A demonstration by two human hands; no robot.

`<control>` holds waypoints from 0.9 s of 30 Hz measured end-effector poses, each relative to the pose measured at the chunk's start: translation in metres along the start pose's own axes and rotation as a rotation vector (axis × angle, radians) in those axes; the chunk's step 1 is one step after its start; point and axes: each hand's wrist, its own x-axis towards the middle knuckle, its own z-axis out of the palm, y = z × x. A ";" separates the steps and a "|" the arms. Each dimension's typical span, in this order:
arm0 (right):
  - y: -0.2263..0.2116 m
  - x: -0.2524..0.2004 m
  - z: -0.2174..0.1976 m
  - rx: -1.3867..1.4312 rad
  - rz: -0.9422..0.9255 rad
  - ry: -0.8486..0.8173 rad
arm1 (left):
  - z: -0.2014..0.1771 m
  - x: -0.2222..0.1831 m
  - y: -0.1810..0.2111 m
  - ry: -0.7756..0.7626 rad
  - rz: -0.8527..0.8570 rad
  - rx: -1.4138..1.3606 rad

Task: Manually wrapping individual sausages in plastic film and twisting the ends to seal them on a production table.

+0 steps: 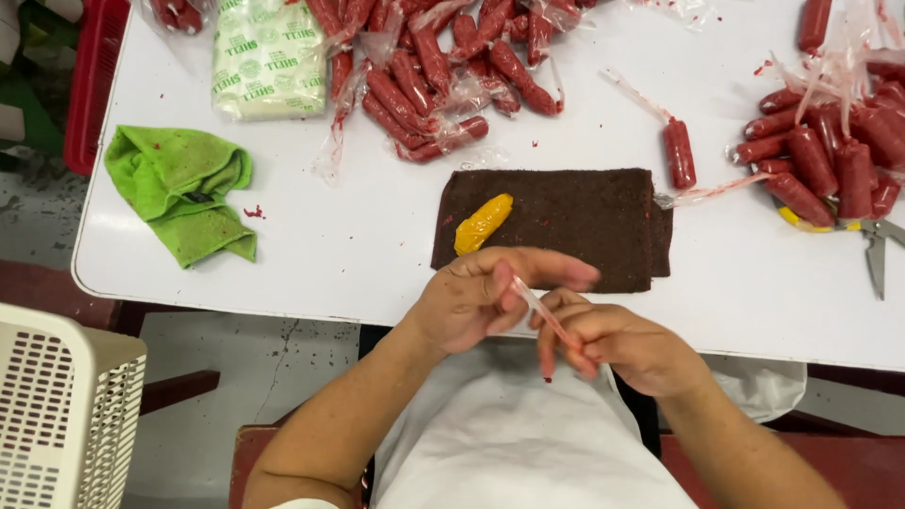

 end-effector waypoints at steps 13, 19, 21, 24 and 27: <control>-0.073 0.001 0.009 -1.301 -0.149 -0.122 | 0.075 -0.042 0.128 -0.223 -0.083 1.108; -0.026 -0.003 0.008 -1.719 -0.344 -0.029 | -0.008 -0.105 0.109 0.282 0.024 0.098; 0.030 -0.013 0.013 -1.854 -0.270 -0.315 | -0.026 -0.107 0.055 0.443 -0.681 0.028; 0.075 0.011 0.040 -1.721 -0.251 -0.511 | -0.031 -0.116 -0.022 0.435 -0.686 -0.309; 0.058 0.007 0.020 -1.371 -0.166 -0.549 | -0.022 -0.111 0.001 0.477 -0.773 0.030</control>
